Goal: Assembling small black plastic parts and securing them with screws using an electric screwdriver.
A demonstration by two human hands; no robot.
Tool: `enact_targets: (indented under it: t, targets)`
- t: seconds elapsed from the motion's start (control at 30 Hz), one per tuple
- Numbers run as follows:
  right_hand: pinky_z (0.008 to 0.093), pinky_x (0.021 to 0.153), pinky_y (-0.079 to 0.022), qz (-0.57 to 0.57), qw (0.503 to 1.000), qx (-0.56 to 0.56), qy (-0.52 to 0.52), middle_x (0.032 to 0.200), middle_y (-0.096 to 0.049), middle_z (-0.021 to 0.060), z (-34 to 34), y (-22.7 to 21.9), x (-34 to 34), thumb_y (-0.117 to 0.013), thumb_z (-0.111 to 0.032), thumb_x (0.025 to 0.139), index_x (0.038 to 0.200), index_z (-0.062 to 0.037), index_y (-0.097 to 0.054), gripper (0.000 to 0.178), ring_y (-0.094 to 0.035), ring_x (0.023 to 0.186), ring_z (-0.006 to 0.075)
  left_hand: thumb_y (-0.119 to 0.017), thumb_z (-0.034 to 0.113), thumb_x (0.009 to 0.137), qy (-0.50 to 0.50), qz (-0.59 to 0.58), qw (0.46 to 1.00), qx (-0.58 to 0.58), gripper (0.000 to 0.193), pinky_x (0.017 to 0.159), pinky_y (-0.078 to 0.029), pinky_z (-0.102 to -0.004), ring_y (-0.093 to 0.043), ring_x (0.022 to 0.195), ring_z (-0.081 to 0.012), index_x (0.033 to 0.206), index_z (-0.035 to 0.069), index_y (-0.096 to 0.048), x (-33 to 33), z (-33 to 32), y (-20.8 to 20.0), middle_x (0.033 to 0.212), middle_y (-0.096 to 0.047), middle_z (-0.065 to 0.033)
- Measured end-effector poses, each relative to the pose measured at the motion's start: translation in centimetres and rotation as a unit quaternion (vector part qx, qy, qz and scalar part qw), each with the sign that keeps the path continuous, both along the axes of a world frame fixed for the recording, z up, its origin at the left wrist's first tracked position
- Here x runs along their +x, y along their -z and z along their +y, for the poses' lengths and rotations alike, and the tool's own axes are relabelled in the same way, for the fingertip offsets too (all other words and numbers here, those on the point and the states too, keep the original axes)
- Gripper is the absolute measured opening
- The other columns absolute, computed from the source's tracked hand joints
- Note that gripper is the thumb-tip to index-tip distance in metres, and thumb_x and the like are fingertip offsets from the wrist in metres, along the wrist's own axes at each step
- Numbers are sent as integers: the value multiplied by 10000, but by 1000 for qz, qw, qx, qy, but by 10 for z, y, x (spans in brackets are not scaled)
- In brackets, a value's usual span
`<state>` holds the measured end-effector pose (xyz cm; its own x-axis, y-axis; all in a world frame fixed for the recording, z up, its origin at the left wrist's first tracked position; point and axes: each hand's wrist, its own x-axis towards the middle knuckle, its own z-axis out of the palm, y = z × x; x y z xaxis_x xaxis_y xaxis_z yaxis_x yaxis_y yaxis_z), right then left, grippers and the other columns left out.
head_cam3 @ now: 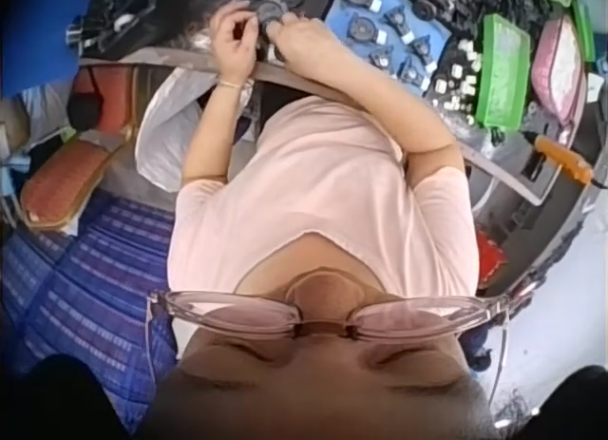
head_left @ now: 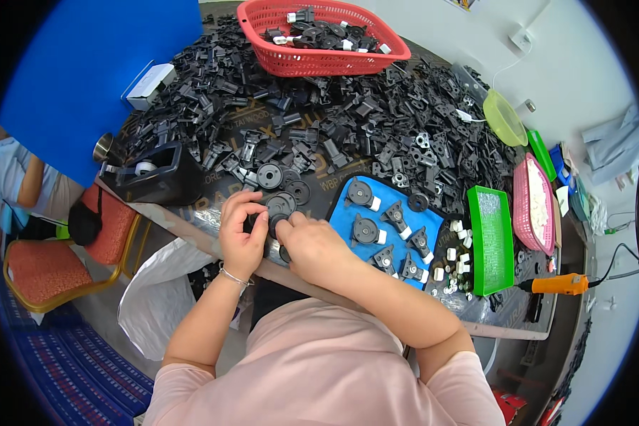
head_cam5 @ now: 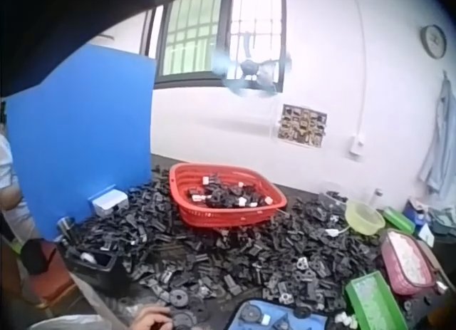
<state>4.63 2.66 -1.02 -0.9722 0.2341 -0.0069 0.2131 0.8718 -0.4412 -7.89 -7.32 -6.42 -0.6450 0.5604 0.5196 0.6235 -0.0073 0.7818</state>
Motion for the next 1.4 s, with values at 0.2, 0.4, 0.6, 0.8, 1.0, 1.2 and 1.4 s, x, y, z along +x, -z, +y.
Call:
enact_targets:
  t: [0.2, 0.4, 0.6, 0.8, 1.0, 1.2, 1.4]
  targets:
    - [384, 698, -443, 105, 977, 184, 38, 830, -577, 102, 30, -17, -6, -561, -72, 749, 846, -68, -567, 97, -599, 783, 284, -658, 16, 757, 0, 4, 1000, -2, 89, 957, -402, -394, -550, 1084, -297, 832, 43, -618, 0, -1, -1, 1058, -637, -84]
    - [352, 720, -441, 78, 992, 95, -31, 816, -609, 69, 47, -6, -2, -647, -79, 714, 806, -80, -589, 108, -604, 844, 242, -659, 22, 757, 0, -5, 1000, 10, 92, 955, -400, -403, -547, 1085, -301, 835, 47, -617, -1, -1, 1, 1052, -636, -85]
    - [395, 870, -418, 1, 992, 69, 108, 986, -649, 44, 83, -39, 14, -812, -192, 615, 950, -114, -683, 367, -563, 998, 255, -656, 26, 757, 4, -1, 1000, -1, 89, 957, -398, -404, -548, 1092, -305, 833, 51, -617, -1, 0, -1, 1049, -635, -86]
    - [418, 916, -354, -75, 987, 140, 37, 1121, -572, 17, 70, -25, 15, -835, -285, 566, 1001, -144, -716, 472, -477, 1111, 218, -653, 24, 757, 2, -13, 1000, 0, 84, 957, -399, -403, -544, 1100, -304, 827, 55, -618, 0, 0, -2, 1048, -635, -86]
    - [403, 902, -384, -24, 993, 101, 60, 1082, -588, 56, 81, -37, 25, -794, -193, 595, 1020, -115, -706, 441, -504, 1077, 242, -649, 21, 765, 11, -15, 1000, 1, 78, 964, -397, -402, -543, 1102, -300, 831, 47, -617, 1, 0, 1, 1056, -634, -86]
    - [331, 797, -498, 10, 971, 8, 238, 984, -620, 107, 131, -73, 120, -780, -103, 600, 1085, -53, -656, 503, -593, 857, 260, -620, 10, 818, 30, -15, 999, -22, 47, 1006, -362, -373, -521, 1140, -268, 856, 35, -612, -4, -3, 3, 1126, -612, -103]
    - [330, 780, -509, -32, 965, -15, 260, 1011, -619, 82, 117, -40, 157, -800, -143, 625, 1090, -82, -658, 490, -589, 877, 238, -609, 16, 827, 36, -21, 999, -30, 37, 1013, -361, -374, -509, 1169, -269, 861, 30, -610, -3, -1, -1, 1146, -604, -104]
